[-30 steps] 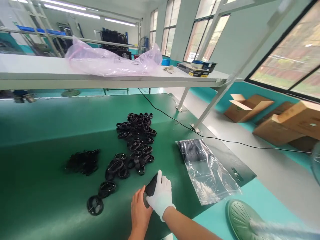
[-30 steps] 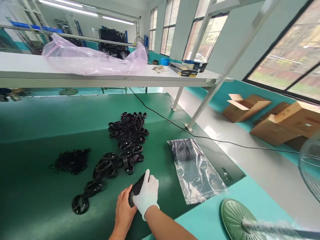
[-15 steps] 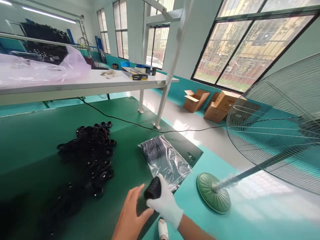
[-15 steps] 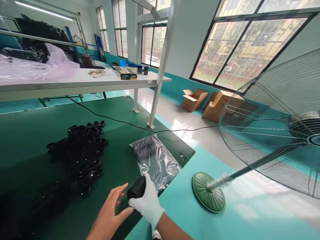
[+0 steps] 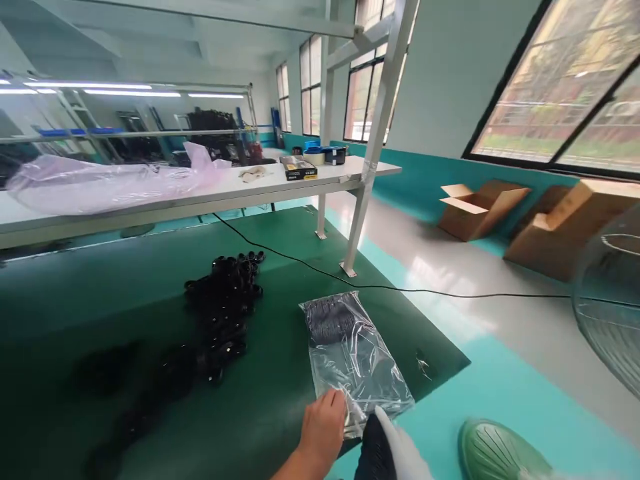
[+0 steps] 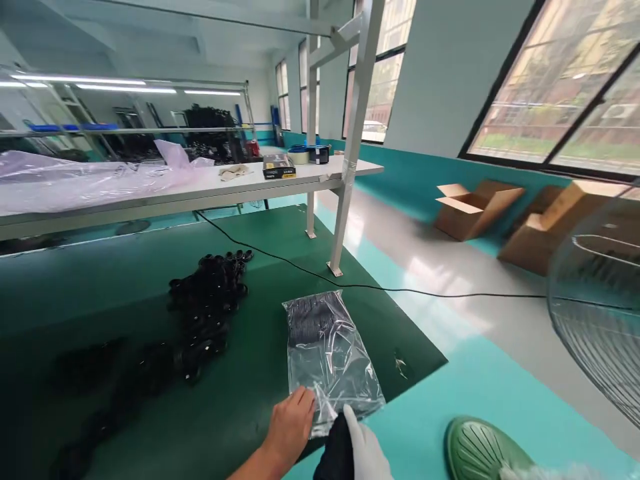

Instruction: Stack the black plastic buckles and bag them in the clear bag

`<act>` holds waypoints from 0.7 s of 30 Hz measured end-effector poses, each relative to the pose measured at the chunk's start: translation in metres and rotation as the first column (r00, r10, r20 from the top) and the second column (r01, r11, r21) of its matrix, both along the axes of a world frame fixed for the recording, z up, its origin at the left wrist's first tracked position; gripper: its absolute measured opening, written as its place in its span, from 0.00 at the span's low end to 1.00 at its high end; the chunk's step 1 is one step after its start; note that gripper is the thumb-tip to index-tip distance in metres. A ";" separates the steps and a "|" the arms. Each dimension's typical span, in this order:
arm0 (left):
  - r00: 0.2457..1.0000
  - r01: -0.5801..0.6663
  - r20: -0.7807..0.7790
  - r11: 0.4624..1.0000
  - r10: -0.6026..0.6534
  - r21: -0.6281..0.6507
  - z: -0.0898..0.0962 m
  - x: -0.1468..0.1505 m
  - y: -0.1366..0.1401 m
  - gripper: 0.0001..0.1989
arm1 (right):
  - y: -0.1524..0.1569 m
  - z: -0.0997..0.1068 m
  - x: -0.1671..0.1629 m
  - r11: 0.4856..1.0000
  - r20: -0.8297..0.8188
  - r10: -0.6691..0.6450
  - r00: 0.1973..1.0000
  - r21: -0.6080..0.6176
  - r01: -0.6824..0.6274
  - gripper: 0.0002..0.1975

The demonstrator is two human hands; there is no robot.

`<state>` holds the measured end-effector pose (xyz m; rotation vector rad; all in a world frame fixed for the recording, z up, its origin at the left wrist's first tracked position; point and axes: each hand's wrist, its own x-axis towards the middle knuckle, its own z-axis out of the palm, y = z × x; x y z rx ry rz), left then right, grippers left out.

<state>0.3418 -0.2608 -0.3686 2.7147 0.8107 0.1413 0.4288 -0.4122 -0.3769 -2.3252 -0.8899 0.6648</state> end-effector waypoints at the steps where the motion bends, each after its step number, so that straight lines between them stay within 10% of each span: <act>1: 0.999 -0.011 0.032 1.000 0.011 0.011 0.004 0.000 -0.003 0.10 | 0.006 0.003 0.009 0.997 0.002 0.076 0.997 0.012 -0.076 0.47; 8: 0.985 -0.046 0.169 0.999 0.043 0.019 0.008 0.018 -0.025 0.08 | 0.034 0.015 0.065 0.998 0.010 -0.004 1.000 -0.056 0.005 0.46; 17: 0.930 0.002 0.359 0.976 -0.081 0.216 0.021 0.044 -0.004 0.09 | 0.036 0.009 0.061 0.898 0.150 0.439 0.886 -0.023 -0.440 0.52; 21: 0.900 0.098 0.401 0.976 -0.170 0.193 0.025 0.042 -0.004 0.10 | 0.047 0.001 0.063 0.987 0.239 0.154 0.959 0.015 -0.162 0.49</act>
